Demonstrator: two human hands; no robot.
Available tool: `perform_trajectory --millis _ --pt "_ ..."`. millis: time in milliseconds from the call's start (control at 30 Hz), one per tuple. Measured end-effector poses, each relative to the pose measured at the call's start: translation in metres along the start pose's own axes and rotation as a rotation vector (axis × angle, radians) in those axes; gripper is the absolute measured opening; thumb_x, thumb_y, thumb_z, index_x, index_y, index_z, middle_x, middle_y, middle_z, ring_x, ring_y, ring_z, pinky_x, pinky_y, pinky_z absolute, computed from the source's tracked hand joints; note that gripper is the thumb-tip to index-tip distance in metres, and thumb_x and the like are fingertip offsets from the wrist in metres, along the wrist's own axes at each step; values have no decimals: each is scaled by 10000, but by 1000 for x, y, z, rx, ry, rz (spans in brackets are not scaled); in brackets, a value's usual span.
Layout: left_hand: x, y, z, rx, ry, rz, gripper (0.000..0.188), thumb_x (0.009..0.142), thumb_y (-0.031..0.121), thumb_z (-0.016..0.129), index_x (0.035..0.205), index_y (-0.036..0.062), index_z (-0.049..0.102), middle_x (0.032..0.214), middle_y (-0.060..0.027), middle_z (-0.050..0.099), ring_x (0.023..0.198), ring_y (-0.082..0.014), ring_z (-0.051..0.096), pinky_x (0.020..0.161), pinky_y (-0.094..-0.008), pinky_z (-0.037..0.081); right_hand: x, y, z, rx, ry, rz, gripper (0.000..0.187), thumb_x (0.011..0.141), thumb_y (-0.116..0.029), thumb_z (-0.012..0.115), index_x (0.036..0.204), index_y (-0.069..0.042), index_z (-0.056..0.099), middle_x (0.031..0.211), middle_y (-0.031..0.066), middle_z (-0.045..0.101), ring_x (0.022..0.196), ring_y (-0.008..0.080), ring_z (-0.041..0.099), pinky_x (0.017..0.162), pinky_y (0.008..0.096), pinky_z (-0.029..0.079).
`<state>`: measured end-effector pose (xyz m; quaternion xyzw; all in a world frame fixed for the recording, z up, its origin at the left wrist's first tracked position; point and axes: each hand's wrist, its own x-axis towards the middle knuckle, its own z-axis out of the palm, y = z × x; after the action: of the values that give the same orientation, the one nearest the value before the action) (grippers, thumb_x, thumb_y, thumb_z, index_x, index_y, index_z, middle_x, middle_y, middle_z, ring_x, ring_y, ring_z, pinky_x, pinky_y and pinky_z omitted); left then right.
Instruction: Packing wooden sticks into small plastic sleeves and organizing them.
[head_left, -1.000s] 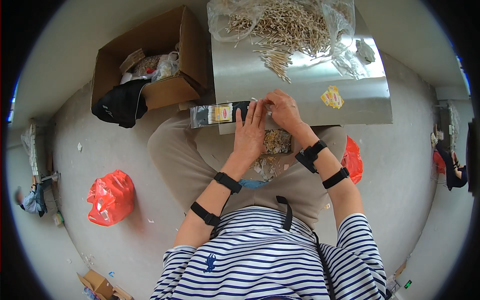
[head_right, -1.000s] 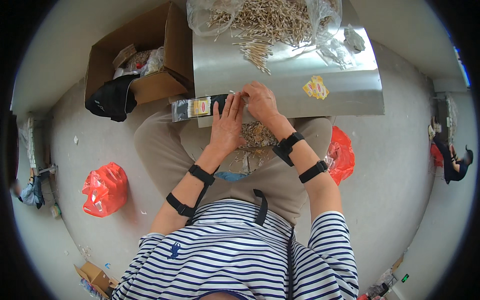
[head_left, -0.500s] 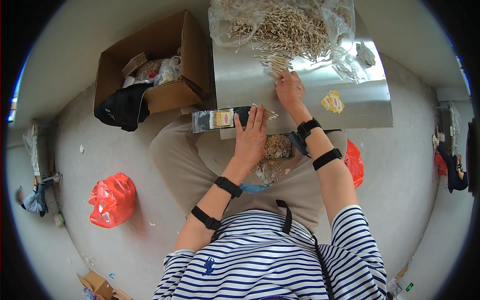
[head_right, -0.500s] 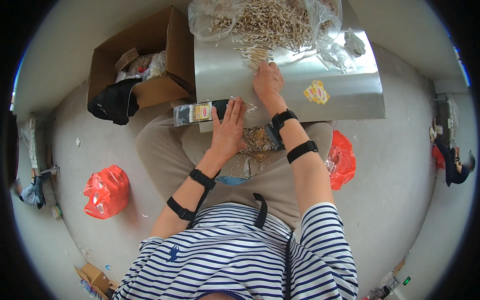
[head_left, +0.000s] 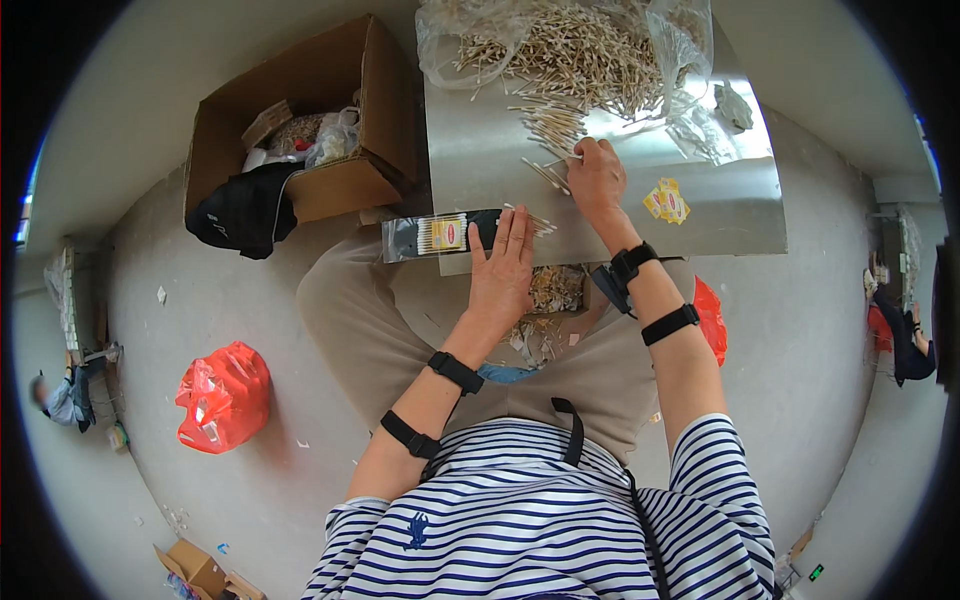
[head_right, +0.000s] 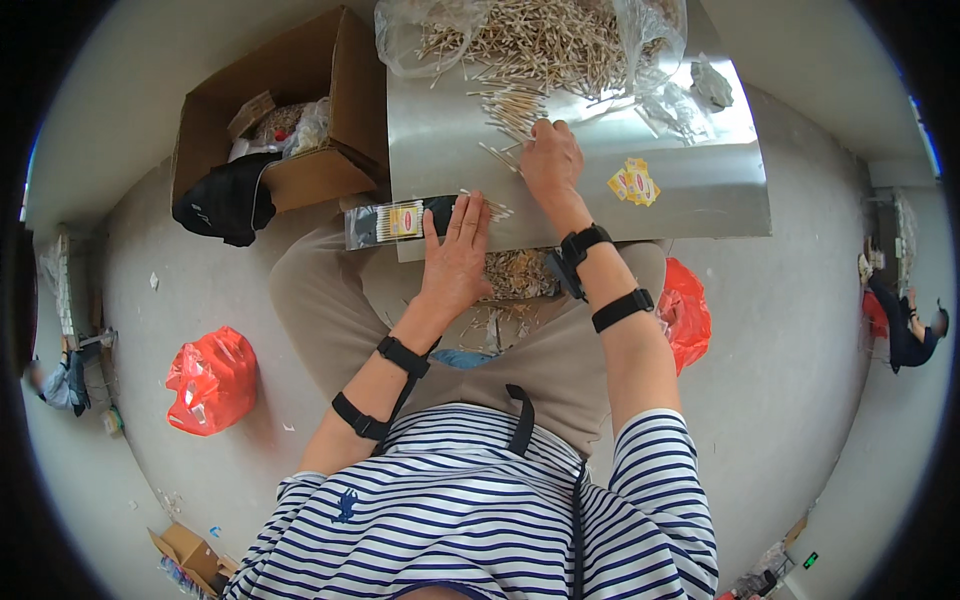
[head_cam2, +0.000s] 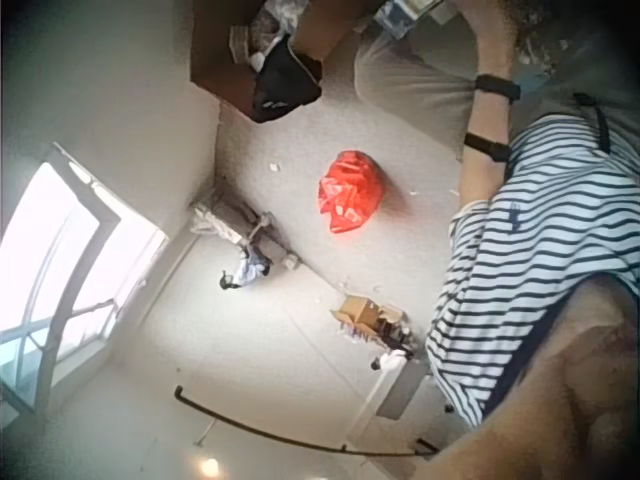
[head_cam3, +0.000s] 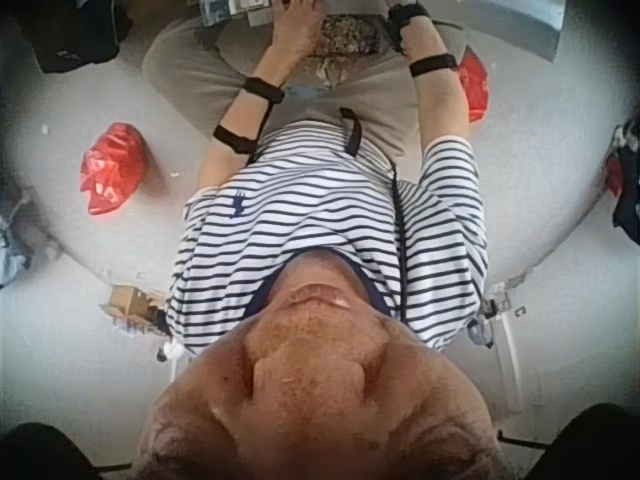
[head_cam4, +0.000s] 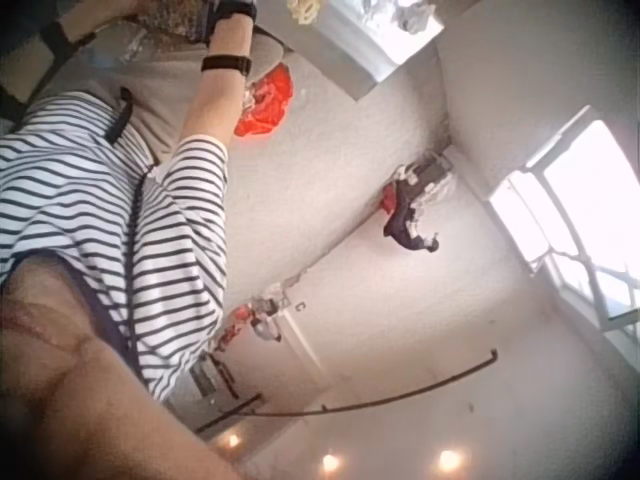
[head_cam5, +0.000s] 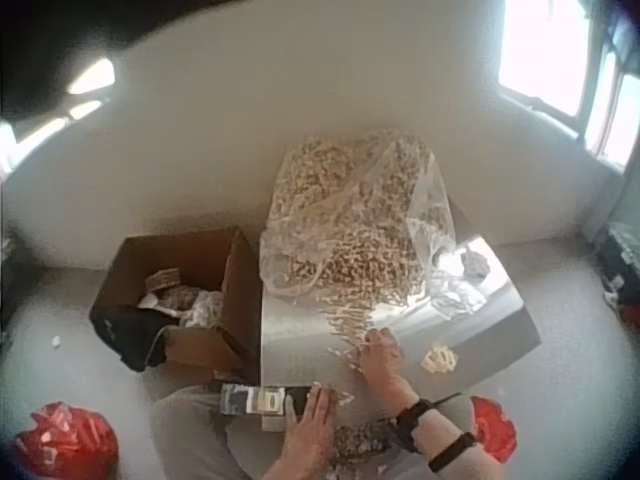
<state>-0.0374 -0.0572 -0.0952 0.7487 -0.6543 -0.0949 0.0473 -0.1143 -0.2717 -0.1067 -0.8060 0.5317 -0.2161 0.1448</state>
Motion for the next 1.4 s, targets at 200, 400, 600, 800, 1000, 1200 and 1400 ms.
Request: perform_trajectory --millis 200,400,600,800,1000,1200,1400 --pt "0 -2 1 -11 27 -13 1389 517 373 982 1637 20 240 1735 -117 163 1605 -284 181 1227 -683 175 -35 -18 13 20 -69 -116 58 859 -136 696 905 -104 682 1010 106 662 979 355 669 810 477 547" --pt "-1 -2 8 4 69 -9 1387 511 357 985 1633 20 245 1737 -120 157 1607 -286 177 1230 -676 168 -44 -13 13 4 -21 -265 30 854 -97 653 877 -89 670 983 107 647 992 355 643 815 493 528" --pt "-1 -4 7 -87 101 4 1058 664 165 825 1595 14 344 1715 -129 235 1598 -287 210 1239 -681 129 -69 -11 2 78 -119 -329 47 820 -64 653 861 -83 662 975 106 633 994 357 623 825 488 515" --pt "-1 -1 0 -102 55 6 1187 573 235 919 1586 7 344 1717 -126 224 1595 -290 219 1228 -690 157 -72 -10 -1 90 -72 -520 80 796 -38 641 860 -79 666 964 110 629 995 356 617 830 483 514" --pt "1 -3 -2 -59 -4 13 1348 514 331 983 1620 10 282 1737 -112 162 1599 -293 196 1215 -688 189 -54 3 -8 176 -139 -236 19 847 -71 665 863 -79 660 971 112 630 993 368 624 843 485 525" --pt "1 -3 -1 -38 25 16 1345 513 350 984 1612 -4 295 1732 -116 174 1598 -300 199 1212 -687 190 -46 5 1 83 -134 -180 96 852 -93 693 946 -101 678 1019 129 649 1024 368 637 846 483 535" --pt "1 -2 -3 -26 16 4 1348 518 363 983 1616 1 289 1731 -114 175 1600 -295 192 1215 -684 187 -11 -9 4 54 -16 -145 95 865 -101 676 955 -131 690 1031 123 646 1046 354 642 882 477 523"
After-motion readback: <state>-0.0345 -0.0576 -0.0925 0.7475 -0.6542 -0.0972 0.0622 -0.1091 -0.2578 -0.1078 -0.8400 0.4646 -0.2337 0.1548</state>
